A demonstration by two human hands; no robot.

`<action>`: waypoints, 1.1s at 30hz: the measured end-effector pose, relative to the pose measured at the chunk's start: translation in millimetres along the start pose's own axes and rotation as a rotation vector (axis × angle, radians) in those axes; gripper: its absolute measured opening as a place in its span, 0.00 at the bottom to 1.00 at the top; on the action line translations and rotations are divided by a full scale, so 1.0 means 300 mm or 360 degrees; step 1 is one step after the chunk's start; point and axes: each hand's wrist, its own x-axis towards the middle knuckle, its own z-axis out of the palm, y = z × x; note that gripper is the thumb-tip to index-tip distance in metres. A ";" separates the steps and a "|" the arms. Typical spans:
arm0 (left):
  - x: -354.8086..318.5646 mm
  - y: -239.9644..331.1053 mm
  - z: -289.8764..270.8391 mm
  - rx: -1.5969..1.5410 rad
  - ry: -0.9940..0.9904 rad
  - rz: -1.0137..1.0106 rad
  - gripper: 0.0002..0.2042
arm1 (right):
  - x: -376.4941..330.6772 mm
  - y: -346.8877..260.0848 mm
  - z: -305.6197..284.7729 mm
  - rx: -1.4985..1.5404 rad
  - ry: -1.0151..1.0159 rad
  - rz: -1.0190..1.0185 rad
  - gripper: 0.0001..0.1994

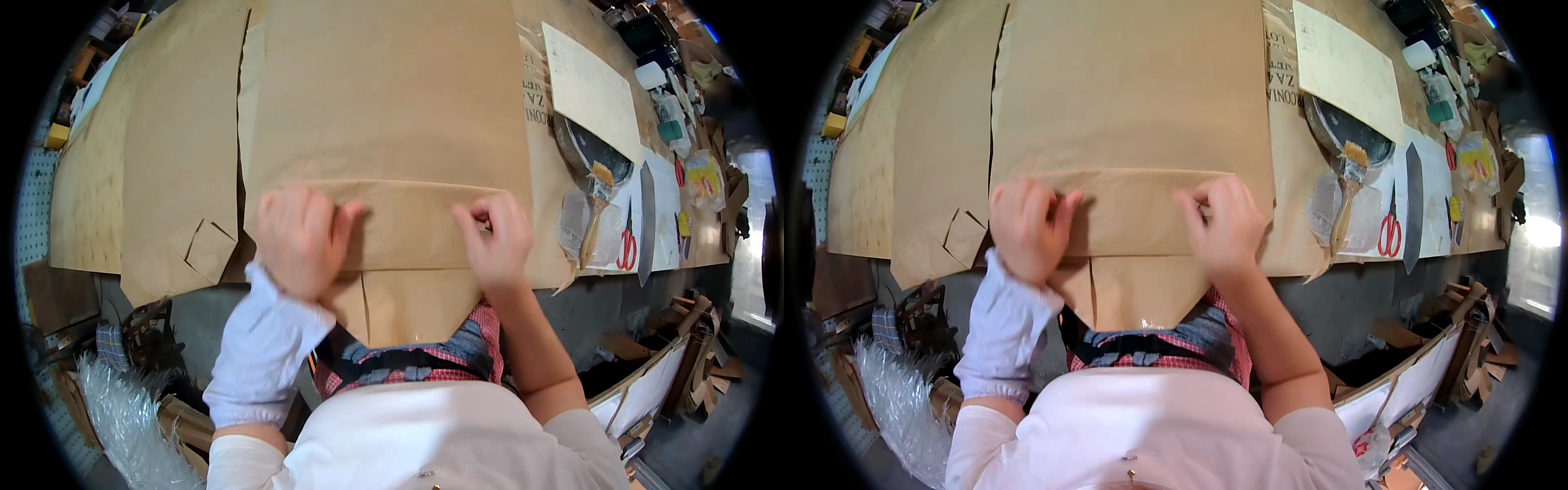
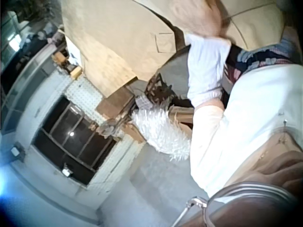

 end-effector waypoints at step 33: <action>0.039 -0.130 -0.004 -0.0008 -0.0600 0.0184 0.43 | -0.045 -0.108 0.021 -0.0347 -0.0798 -0.0514 0.45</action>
